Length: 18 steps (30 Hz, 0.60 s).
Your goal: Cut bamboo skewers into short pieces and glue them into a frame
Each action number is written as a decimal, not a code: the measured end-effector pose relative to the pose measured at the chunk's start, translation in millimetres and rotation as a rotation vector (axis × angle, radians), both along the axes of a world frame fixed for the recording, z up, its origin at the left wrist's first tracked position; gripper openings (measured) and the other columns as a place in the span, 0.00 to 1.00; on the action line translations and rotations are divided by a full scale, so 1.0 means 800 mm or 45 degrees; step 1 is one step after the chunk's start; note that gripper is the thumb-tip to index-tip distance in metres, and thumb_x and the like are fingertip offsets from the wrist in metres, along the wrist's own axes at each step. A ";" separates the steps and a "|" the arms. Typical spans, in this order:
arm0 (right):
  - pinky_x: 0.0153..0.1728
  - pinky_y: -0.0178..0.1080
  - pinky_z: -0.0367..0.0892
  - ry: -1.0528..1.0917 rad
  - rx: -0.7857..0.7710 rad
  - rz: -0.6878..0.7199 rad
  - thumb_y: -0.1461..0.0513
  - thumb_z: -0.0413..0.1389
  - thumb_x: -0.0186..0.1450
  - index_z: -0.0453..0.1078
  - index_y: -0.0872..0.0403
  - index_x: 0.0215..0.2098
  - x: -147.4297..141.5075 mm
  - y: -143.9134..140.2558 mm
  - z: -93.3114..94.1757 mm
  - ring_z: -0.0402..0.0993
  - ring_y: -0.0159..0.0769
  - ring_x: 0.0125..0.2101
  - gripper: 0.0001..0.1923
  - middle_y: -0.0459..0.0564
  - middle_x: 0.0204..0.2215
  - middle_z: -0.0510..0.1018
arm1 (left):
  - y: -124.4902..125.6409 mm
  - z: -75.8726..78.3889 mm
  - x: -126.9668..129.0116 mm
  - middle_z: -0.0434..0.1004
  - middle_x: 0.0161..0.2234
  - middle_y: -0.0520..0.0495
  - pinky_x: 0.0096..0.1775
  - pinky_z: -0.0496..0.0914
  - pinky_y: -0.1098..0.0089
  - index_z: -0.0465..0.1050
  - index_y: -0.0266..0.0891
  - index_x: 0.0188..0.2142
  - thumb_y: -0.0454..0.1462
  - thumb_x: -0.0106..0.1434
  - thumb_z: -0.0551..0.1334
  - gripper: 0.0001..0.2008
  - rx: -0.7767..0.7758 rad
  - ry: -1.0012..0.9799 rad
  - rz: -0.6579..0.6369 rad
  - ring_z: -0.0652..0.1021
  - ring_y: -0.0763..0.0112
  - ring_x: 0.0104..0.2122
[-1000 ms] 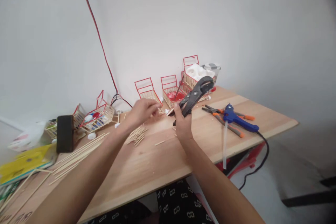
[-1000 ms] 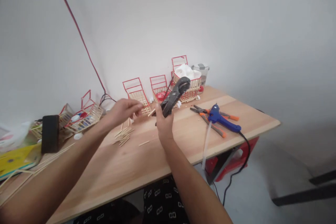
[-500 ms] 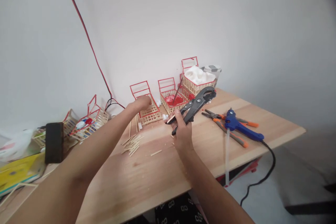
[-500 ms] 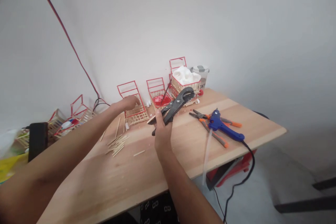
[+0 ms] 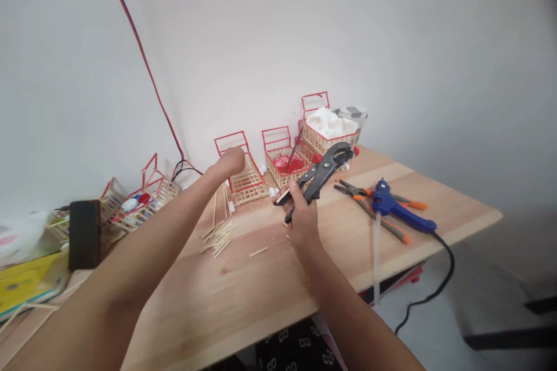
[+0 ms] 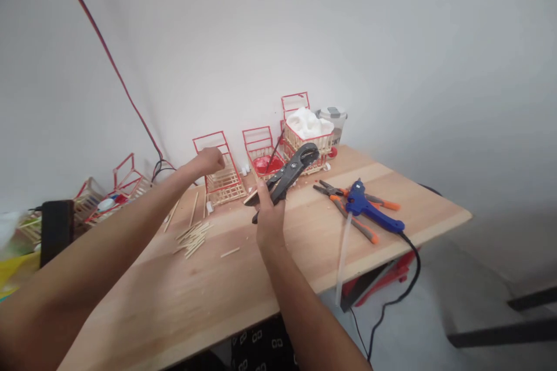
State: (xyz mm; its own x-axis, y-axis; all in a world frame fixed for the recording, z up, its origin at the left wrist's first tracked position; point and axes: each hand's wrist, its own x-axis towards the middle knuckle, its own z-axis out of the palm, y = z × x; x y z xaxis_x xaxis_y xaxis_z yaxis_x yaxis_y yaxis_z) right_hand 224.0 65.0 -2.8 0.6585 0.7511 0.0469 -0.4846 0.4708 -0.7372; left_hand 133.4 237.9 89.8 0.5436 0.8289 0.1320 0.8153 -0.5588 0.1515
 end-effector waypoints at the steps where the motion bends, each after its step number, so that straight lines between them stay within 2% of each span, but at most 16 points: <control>1: 0.29 0.37 0.71 0.005 -0.002 0.004 0.51 0.61 0.54 0.63 0.53 0.29 0.001 0.001 -0.001 0.71 0.32 0.27 0.16 0.45 0.26 0.70 | -0.004 0.009 -0.005 0.67 0.13 0.47 0.36 0.64 0.68 0.67 0.37 0.11 0.23 0.40 0.60 0.11 -0.002 -0.012 -0.002 0.76 0.60 0.29; 5: 0.25 0.35 0.69 -0.084 -0.066 0.034 0.51 0.62 0.53 0.65 0.53 0.30 0.002 0.007 -0.011 0.71 0.33 0.26 0.17 0.44 0.24 0.71 | -0.042 0.044 -0.038 0.71 0.17 0.50 0.34 0.63 0.71 0.71 0.38 0.15 0.23 0.41 0.60 0.10 0.025 -0.073 -0.033 0.74 0.65 0.27; 8: 0.24 0.34 0.68 -0.239 -0.110 0.050 0.50 0.62 0.53 0.66 0.53 0.30 0.001 0.009 -0.016 0.72 0.33 0.24 0.18 0.44 0.22 0.72 | -0.092 0.053 -0.074 0.75 0.21 0.51 0.30 0.62 0.74 0.75 0.39 0.23 0.26 0.46 0.60 0.08 0.004 -0.258 -0.145 0.74 0.70 0.25; 11: 0.25 0.34 0.68 -0.419 -0.060 0.145 0.49 0.62 0.54 0.67 0.54 0.27 -0.004 0.004 -0.015 0.71 0.32 0.23 0.17 0.44 0.20 0.72 | -0.144 0.042 -0.109 0.75 0.20 0.52 0.27 0.62 0.75 0.76 0.38 0.22 0.30 0.49 0.62 0.05 -0.248 -0.377 -0.264 0.72 0.73 0.23; 13: 0.23 0.34 0.66 -0.571 -0.038 0.286 0.49 0.61 0.55 0.68 0.54 0.25 -0.010 -0.002 -0.010 0.69 0.31 0.21 0.17 0.44 0.19 0.71 | -0.170 0.029 -0.126 0.76 0.21 0.51 0.27 0.64 0.75 0.77 0.37 0.23 0.32 0.49 0.62 0.04 -0.446 -0.459 -0.322 0.73 0.73 0.23; 15: 0.21 0.33 0.64 -0.726 -0.030 0.440 0.49 0.61 0.55 0.68 0.54 0.24 -0.018 -0.010 -0.005 0.67 0.31 0.20 0.17 0.44 0.18 0.71 | -0.187 0.014 -0.137 0.76 0.22 0.50 0.28 0.65 0.75 0.77 0.37 0.25 0.33 0.48 0.63 0.04 -0.565 -0.548 -0.352 0.74 0.72 0.24; 18: 0.21 0.33 0.62 -0.929 0.002 0.612 0.49 0.61 0.55 0.69 0.54 0.23 -0.033 -0.019 0.000 0.66 0.30 0.20 0.17 0.43 0.18 0.70 | -0.195 -0.005 -0.144 0.76 0.24 0.50 0.28 0.65 0.75 0.74 0.36 0.27 0.33 0.47 0.64 0.05 -0.587 -0.671 -0.353 0.74 0.72 0.26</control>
State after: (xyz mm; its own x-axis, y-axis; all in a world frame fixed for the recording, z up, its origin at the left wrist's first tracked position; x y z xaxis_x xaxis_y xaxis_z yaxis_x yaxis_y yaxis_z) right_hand 197.9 50.1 -2.4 0.0751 0.9393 0.3347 -0.0380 0.3381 -0.9403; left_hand 17.8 82.1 86.0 0.7012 0.7052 0.1050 0.4088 -0.5183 0.7512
